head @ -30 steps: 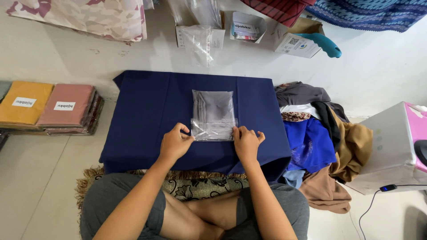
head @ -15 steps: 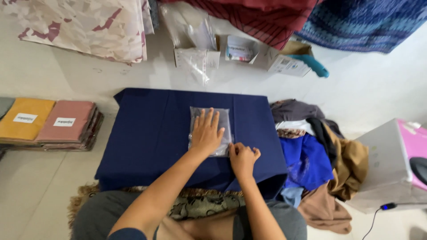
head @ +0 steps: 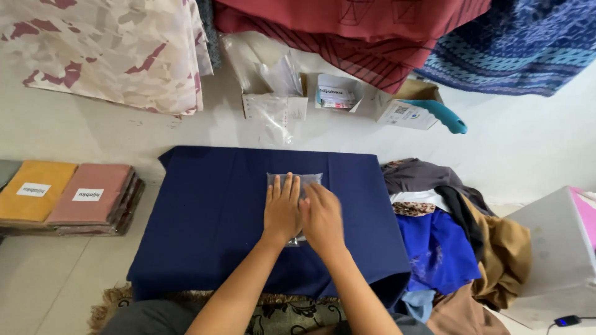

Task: The person folds a grey piece of fabric on a blue surface, using a lint roller to clean it before folding. They then place the folded fabric into a clear plastic bag, seal it, and attach a label to the package.

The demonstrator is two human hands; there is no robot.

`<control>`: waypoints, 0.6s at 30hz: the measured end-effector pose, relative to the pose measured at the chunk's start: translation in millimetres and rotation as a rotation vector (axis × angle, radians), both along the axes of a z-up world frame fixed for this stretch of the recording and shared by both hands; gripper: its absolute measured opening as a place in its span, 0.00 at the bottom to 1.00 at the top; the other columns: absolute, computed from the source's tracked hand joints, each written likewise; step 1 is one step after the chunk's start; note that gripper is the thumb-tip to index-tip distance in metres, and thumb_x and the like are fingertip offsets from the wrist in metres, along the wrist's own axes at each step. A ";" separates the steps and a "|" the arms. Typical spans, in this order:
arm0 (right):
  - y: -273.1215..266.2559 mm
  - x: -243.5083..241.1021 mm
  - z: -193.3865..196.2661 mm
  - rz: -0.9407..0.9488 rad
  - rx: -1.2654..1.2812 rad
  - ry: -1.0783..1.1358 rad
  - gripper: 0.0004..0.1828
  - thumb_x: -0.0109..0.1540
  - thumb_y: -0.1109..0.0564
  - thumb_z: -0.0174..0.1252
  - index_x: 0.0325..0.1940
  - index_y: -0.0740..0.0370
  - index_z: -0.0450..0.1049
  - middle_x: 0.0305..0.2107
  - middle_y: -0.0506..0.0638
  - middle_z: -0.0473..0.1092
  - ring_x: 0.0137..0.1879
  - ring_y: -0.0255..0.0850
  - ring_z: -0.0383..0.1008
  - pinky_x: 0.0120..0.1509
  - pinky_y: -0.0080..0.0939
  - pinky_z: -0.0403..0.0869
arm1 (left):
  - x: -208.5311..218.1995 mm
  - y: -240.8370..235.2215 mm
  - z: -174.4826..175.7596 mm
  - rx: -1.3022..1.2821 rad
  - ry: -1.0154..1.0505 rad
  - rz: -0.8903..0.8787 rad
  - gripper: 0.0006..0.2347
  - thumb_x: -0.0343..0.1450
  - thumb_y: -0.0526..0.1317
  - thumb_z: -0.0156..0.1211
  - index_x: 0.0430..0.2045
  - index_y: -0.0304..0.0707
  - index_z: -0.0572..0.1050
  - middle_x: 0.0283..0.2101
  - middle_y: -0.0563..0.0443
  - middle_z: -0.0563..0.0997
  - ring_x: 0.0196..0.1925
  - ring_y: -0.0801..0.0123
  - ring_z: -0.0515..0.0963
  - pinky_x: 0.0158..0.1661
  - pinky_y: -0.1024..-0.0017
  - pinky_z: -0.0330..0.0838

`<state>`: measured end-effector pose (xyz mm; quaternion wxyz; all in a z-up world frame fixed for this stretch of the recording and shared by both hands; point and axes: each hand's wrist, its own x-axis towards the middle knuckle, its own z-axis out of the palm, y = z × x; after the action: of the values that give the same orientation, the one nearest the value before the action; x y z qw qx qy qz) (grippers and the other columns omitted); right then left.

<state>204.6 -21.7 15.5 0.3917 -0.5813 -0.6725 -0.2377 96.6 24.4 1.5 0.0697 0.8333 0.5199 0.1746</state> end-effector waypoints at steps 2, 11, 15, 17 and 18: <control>15.2 -8.9 6.7 -0.004 -0.202 -0.003 0.22 0.68 0.51 0.51 0.63 0.65 0.72 0.58 0.63 0.69 0.63 0.59 0.69 0.65 0.57 0.68 | -1.4 3.0 4.5 -0.011 0.044 -0.016 0.27 0.77 0.51 0.38 0.73 0.42 0.55 0.78 0.45 0.51 0.78 0.43 0.47 0.73 0.50 0.44; 45.5 -9.7 9.3 -0.167 -1.059 0.007 0.40 0.72 0.33 0.23 0.80 0.60 0.47 0.78 0.55 0.42 0.83 0.53 0.37 0.83 0.60 0.45 | -0.6 18.1 -14.9 -0.080 -0.037 -0.080 0.31 0.75 0.48 0.41 0.75 0.42 0.46 0.80 0.46 0.42 0.80 0.43 0.37 0.74 0.50 0.33; 47.5 -7.2 2.3 -0.164 -1.092 0.026 0.41 0.71 0.31 0.22 0.81 0.59 0.45 0.78 0.54 0.41 0.83 0.52 0.36 0.83 0.60 0.44 | 0.0 16.3 -24.0 0.040 -0.102 -0.070 0.28 0.75 0.46 0.42 0.74 0.43 0.52 0.79 0.47 0.47 0.79 0.45 0.41 0.74 0.53 0.35; 46.5 -6.4 1.5 -0.166 -1.102 0.034 0.41 0.71 0.32 0.21 0.81 0.58 0.44 0.79 0.53 0.39 0.83 0.52 0.35 0.83 0.59 0.43 | 1.4 14.4 -23.7 0.034 -0.090 -0.060 0.28 0.75 0.45 0.41 0.74 0.44 0.52 0.79 0.49 0.47 0.80 0.46 0.40 0.74 0.54 0.34; 46.7 -7.1 1.4 -0.163 -1.108 0.041 0.41 0.71 0.32 0.20 0.82 0.57 0.43 0.79 0.52 0.38 0.84 0.51 0.33 0.83 0.59 0.42 | 0.8 13.9 -23.1 0.032 -0.075 -0.045 0.28 0.75 0.44 0.41 0.74 0.46 0.51 0.79 0.50 0.46 0.80 0.47 0.40 0.74 0.54 0.33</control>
<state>197.5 25.0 16.8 0.0213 -0.7547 -0.6420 0.1331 97.4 38.3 -21.5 0.0796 0.8387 0.4951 0.2122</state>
